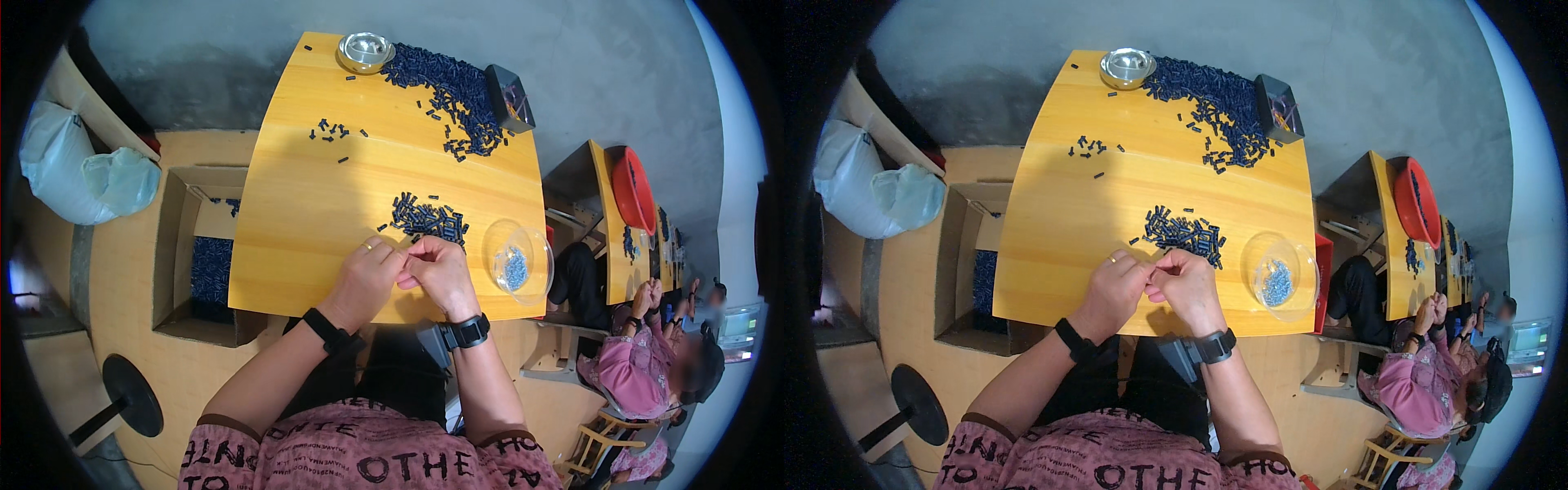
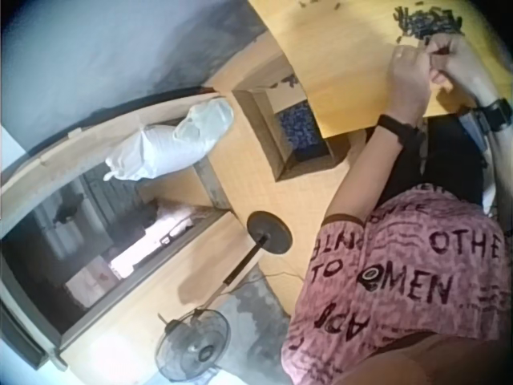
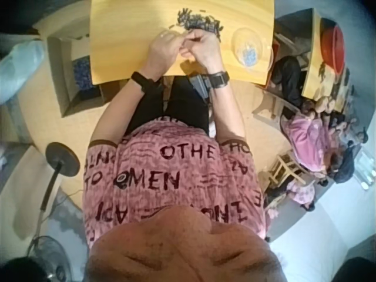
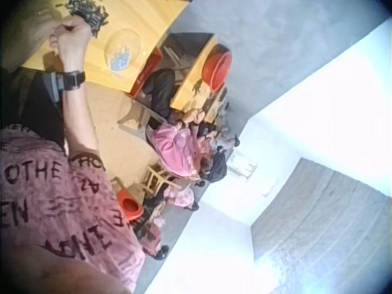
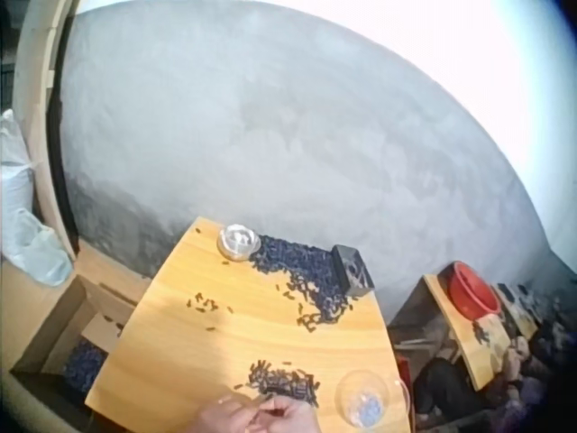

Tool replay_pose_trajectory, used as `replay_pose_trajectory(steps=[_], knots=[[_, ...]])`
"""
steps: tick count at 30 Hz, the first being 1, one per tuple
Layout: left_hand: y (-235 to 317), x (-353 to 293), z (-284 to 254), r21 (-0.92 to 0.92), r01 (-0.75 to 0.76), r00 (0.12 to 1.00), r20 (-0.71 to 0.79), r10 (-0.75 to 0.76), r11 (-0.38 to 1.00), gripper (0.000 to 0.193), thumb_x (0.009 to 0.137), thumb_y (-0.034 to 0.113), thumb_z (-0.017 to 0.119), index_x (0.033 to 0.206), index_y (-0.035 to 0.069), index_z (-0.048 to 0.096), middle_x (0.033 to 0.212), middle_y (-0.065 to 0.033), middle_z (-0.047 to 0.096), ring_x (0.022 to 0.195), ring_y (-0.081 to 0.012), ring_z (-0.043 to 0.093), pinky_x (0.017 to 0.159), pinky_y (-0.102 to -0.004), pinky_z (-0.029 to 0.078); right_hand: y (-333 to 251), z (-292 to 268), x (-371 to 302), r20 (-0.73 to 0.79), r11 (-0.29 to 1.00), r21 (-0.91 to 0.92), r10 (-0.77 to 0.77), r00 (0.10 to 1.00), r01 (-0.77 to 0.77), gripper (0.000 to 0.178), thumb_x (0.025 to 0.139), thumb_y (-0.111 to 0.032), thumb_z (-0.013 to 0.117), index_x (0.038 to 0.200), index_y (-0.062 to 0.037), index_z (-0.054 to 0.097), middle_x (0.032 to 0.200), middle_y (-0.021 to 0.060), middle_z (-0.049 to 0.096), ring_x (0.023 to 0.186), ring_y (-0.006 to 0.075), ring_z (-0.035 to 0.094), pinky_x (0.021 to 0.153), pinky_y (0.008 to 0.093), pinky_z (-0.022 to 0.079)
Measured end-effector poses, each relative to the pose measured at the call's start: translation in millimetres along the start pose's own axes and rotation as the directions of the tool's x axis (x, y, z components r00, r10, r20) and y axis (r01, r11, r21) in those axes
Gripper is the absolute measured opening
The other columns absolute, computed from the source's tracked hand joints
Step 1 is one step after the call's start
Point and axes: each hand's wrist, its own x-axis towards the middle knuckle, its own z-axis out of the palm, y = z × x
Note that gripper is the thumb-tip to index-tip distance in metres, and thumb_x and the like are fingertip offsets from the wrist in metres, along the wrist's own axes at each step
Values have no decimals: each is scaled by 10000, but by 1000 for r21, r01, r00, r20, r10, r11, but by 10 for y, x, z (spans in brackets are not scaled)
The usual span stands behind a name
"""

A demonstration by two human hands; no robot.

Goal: Assembling small blue and black plastic components at a workbench.

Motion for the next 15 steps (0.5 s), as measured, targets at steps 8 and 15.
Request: replay_pose_trajectory(steps=[8,15], knots=[[27,43,-76,71,-76,995,73,71,995,142,755,28,633,897,28,632,751,-88,561,757,-265,594,655,-360,497,0,-71,24,77,995,91,44,996,-51,53,888,50,586,895,59,638,801,132,694,707,187,708,624,294,594],[42,58,-71,88,-115,990,91,107,989,159,744,24,638,902,12,642,756,-89,560,757,-261,595,640,-355,498,-59,-74,14,71,996,28,79,994,-81,42,894,32,605,865,52,629,766,124,685,675,177,701,593,290,589]])
